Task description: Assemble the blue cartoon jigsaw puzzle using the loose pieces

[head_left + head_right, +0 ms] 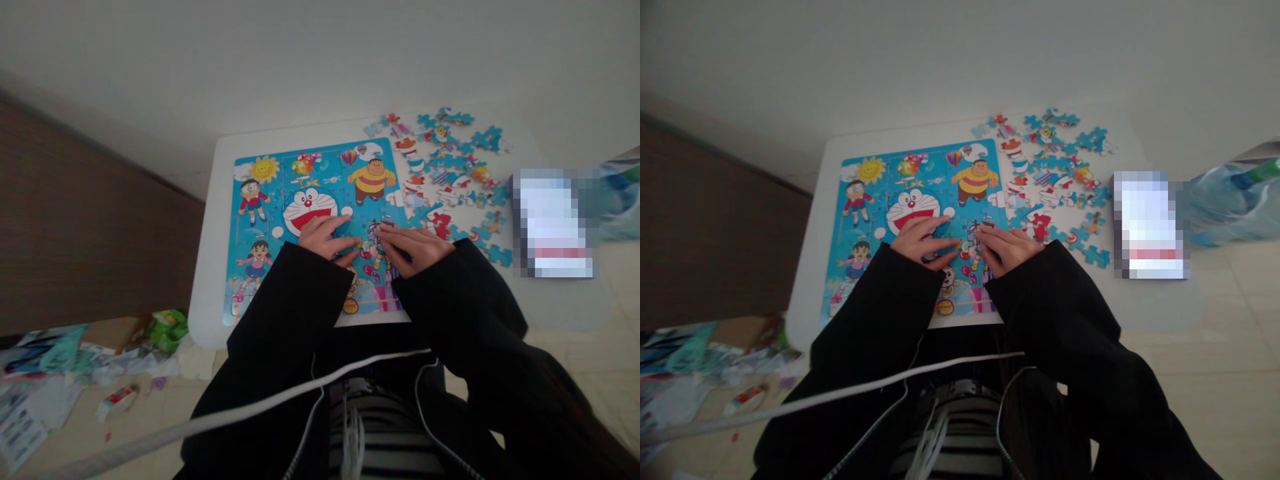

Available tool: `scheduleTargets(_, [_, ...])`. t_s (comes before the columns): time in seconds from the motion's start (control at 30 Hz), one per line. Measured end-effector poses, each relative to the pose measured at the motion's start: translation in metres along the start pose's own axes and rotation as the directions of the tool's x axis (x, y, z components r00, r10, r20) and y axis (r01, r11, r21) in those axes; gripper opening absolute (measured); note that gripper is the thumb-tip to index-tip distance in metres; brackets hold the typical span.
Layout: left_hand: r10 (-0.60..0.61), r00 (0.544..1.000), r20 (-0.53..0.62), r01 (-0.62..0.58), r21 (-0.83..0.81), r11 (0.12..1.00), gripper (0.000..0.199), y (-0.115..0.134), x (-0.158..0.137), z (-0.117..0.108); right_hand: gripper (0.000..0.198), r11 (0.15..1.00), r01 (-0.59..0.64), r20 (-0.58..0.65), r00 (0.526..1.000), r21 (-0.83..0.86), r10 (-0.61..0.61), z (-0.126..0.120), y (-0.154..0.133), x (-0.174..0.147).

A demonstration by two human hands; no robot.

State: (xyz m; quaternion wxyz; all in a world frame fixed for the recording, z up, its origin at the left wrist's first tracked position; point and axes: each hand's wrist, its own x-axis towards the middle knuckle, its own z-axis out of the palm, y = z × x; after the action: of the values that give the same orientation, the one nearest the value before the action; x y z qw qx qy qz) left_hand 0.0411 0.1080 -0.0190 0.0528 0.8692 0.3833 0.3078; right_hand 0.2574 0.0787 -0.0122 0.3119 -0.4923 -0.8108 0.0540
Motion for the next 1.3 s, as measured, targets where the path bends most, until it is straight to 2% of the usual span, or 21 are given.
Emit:
scheduleTargets(0.17, [0.005, 1.0, 0.005, -0.005, 0.03, 1.0, 0.021, 0.0, 0.002, -0.003, 0.024, 1.0, -0.018, 0.013, 1.0, 0.009, 0.018, 0.0, -0.001, 0.0])
scheduleTargets(0.37, [0.023, 0.999, -0.04, -0.021, 0.061, 0.998, 0.023, 0.002, 0.005, -0.01, 0.021, 0.998, -0.044, -0.05, 0.998, 0.036, 0.046, 0.002, -0.003, -0.001])
scheduleTargets(0.57, [0.06, 0.993, -0.1, -0.059, 0.008, 0.998, 0.023, 0.001, 0.005, -0.009, 0.014, 0.997, 0.07, -0.187, 0.98, 0.021, -0.065, 0.0, -0.007, 0.002])
scheduleTargets(0.8, [-0.014, 0.999, -0.045, 0.015, 0.027, 1.0, 0.025, -0.001, 0.002, -0.008, 0.016, 0.999, 0.009, -0.093, 0.996, 0.041, -0.005, 0.007, -0.002, 0.0])
scheduleTargets(1.03, [-0.057, 0.998, -0.029, 0.058, 0.039, 0.998, 0.025, -0.005, 0.002, -0.008, 0.017, 0.996, 0.065, -0.12, 0.991, 0.054, -0.058, 0.008, 0.003, 0.0])
scheduleTargets(1.3, [-0.082, 0.997, -0.01, 0.083, 0.058, 0.995, 0.025, -0.005, 0.002, -0.008, 0.017, 0.998, 0.03, -0.119, 0.993, 0.057, -0.023, 0.008, 0.001, -0.001])
